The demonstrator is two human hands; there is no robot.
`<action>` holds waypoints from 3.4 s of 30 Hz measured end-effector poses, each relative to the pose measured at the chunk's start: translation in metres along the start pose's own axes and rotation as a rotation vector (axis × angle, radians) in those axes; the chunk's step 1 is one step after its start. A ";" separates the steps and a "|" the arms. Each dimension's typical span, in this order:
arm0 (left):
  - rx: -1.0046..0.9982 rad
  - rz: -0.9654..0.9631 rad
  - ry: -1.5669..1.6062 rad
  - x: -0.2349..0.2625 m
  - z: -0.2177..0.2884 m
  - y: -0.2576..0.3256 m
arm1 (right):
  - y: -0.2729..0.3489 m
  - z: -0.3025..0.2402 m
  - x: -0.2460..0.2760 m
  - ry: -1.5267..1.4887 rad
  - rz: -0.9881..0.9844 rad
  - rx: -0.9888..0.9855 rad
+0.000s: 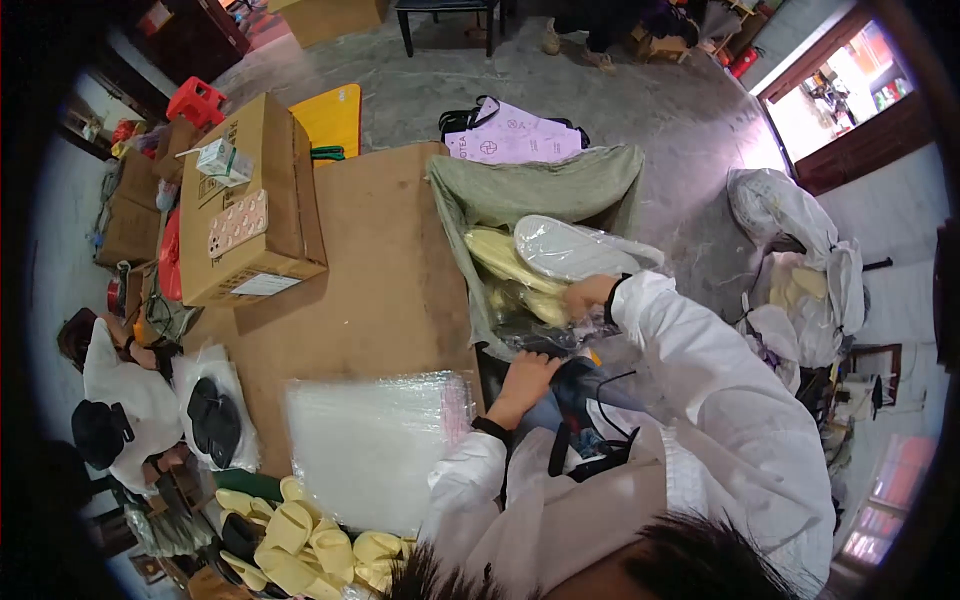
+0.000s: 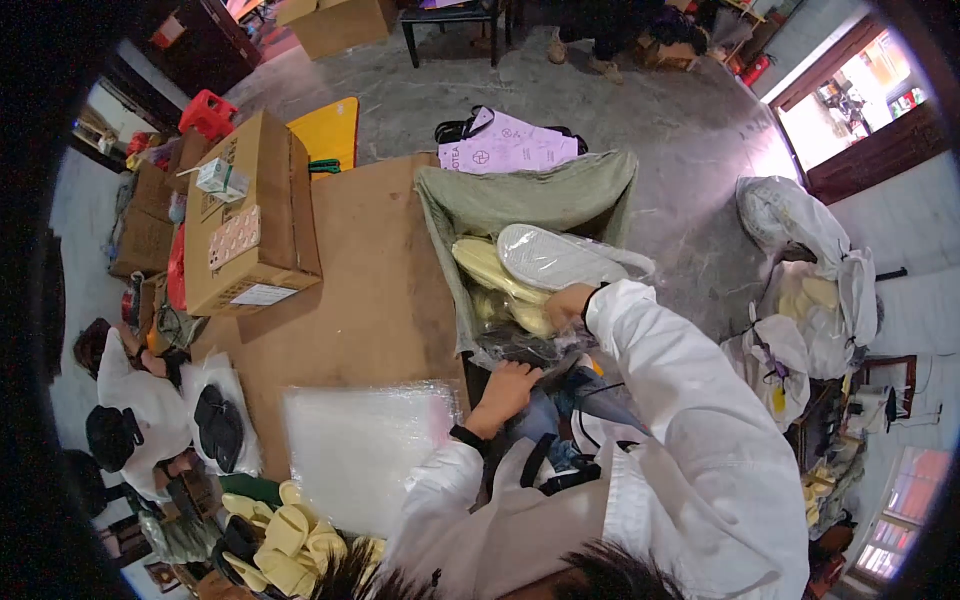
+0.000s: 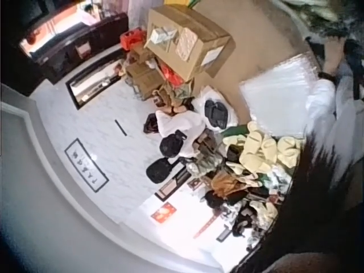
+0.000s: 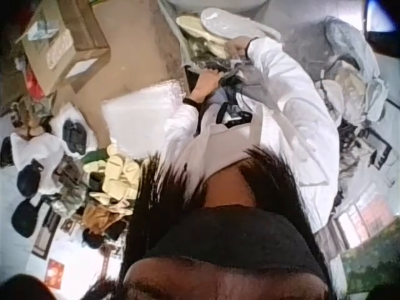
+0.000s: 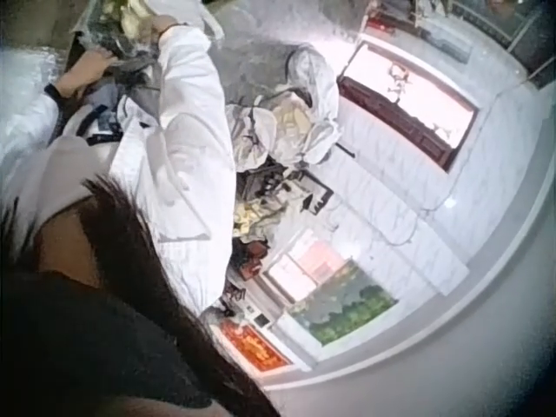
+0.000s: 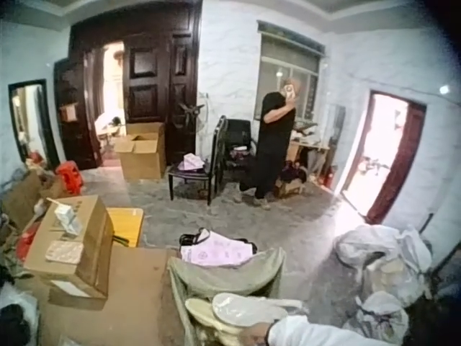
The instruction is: The recorder is shown packing finished slippers into bags in a footwear manufacturing setting.
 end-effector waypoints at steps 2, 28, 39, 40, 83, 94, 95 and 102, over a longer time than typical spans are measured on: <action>-0.123 0.001 -0.003 0.000 0.010 -0.004 | 0.009 -0.035 0.015 0.499 -0.336 -0.074; -0.288 -0.224 -0.030 -0.032 0.045 -0.051 | -0.003 -0.078 -0.004 1.251 0.478 0.308; -0.223 -0.280 -0.071 -0.015 0.050 -0.056 | -0.013 -0.009 -0.019 1.204 0.364 0.032; -0.202 -0.278 -0.066 -0.013 0.058 -0.055 | -0.018 -0.001 -0.018 1.195 0.355 0.051; 1.085 0.685 0.161 -0.011 0.073 -0.077 | 0.032 0.046 0.300 0.493 1.062 0.364; 1.369 0.517 1.767 -0.092 -0.013 -0.051 | -0.065 -0.140 0.174 0.752 0.892 0.774; 1.320 0.547 1.690 -0.094 -0.016 -0.048 | -0.090 -0.157 0.153 0.738 0.831 0.762; 1.304 0.426 1.719 -0.080 -0.013 -0.018 | -0.215 -0.223 0.052 1.052 0.799 0.699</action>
Point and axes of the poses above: each hand's wrist, its own y-axis away from the middle knuckle, its own x-axis out of the back of the hand, z = x × y, the point moved 4 cm from there along -y, towards the middle knuckle, and after that the axes turned 11 degrees about x, right-handed, at the moved point
